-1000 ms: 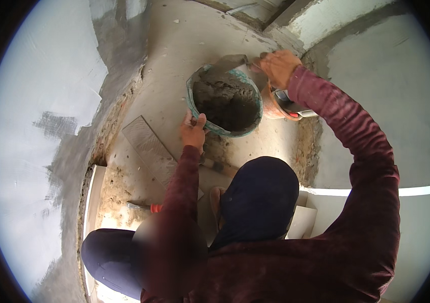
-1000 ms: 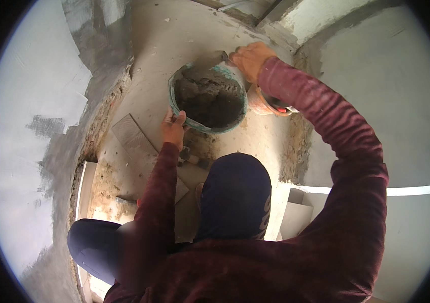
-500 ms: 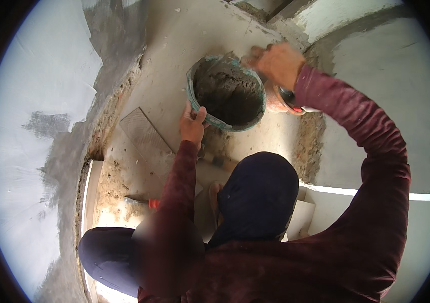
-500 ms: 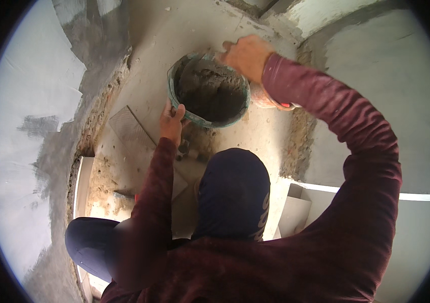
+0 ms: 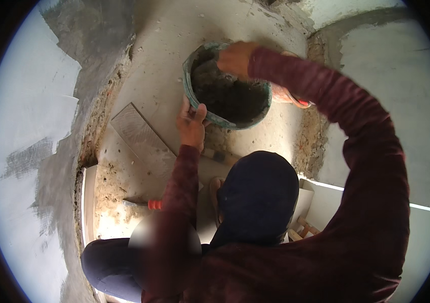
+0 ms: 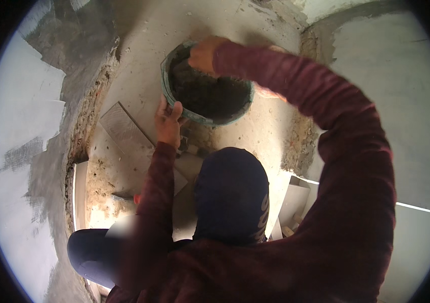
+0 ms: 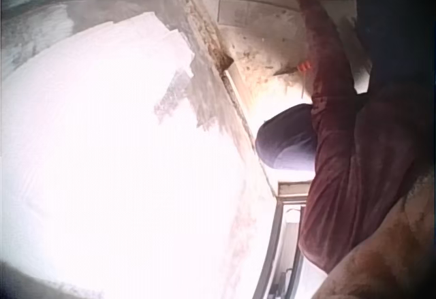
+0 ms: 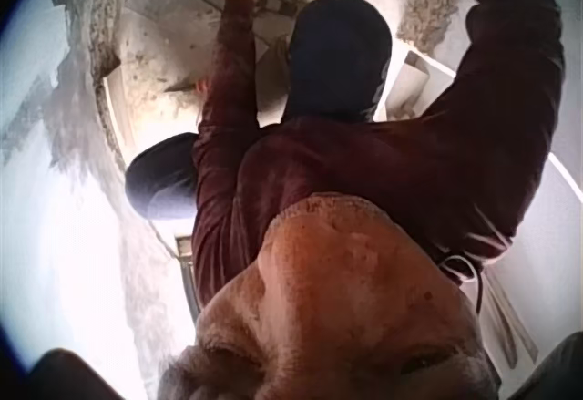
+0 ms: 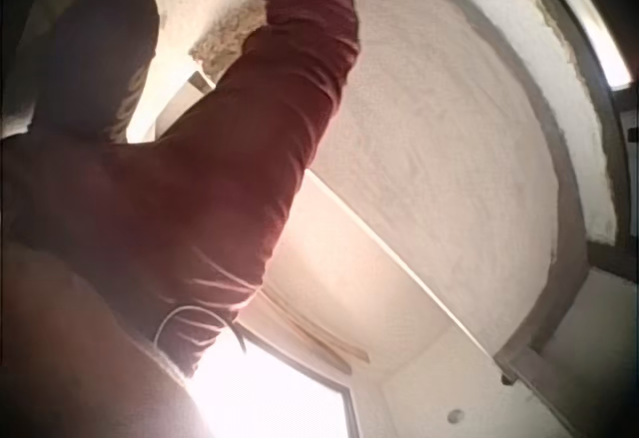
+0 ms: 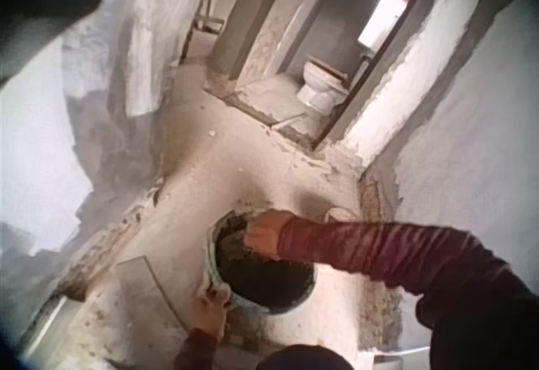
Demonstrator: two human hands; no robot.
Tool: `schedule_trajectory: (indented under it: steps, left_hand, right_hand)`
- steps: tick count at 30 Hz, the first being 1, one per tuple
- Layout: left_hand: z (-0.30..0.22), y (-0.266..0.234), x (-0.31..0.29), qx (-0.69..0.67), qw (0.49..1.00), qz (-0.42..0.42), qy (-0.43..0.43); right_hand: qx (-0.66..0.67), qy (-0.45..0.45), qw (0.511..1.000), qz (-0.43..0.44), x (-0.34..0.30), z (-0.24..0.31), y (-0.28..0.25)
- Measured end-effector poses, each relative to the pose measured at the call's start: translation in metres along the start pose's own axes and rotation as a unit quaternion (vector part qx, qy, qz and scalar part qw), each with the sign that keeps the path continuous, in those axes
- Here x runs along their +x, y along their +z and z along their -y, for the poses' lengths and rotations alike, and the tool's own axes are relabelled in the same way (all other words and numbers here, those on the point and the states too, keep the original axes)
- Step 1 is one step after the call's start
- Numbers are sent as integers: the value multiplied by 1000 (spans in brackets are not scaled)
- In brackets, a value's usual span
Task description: The person prepares a tile by applying cement mortar to its back using a trowel. They then place the tile onto the floor, aligning it with a previously laid tile, and tap it into place with a hammer.
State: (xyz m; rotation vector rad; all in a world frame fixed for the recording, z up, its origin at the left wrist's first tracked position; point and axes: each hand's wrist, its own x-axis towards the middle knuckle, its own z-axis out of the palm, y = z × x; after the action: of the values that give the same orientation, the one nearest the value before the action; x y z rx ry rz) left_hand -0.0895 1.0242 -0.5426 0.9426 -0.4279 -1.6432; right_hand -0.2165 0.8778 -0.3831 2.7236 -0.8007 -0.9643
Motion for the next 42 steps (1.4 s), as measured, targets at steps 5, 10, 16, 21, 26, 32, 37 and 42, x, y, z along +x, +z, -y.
schedule_trajectory:
  steps: [5,10,16,21,26,32,37,42]
  left_hand:
    - [-14,1,-3,-1,999,-53,7]
    - [-2,-1,3,3,999,-30,19]
    - [-10,-4,-1,1,1000,-11,18]
    - [-9,2,-2,21,1000,-20,10]
    - [0,7,-1,13,999,-39,-6]
    - [-4,-2,1,8,997,-69,13]
    - [-11,-7,3,18,998,-65,14]
    - [-13,-15,5,14,999,-41,-2]
  right_hand:
    - [90,132,986,-55,-59,75,55]
    - [122,182,975,-44,-117,94,57]
    - [3,184,983,10,-117,21,-22]
    - [114,132,984,38,-63,-43,16]
    - [208,126,968,59,-46,-8,112]
    - [156,207,966,9,-133,104,79]
    - [46,185,981,26,-159,75,18]
    - [-3,109,987,-120,-113,16,-11]
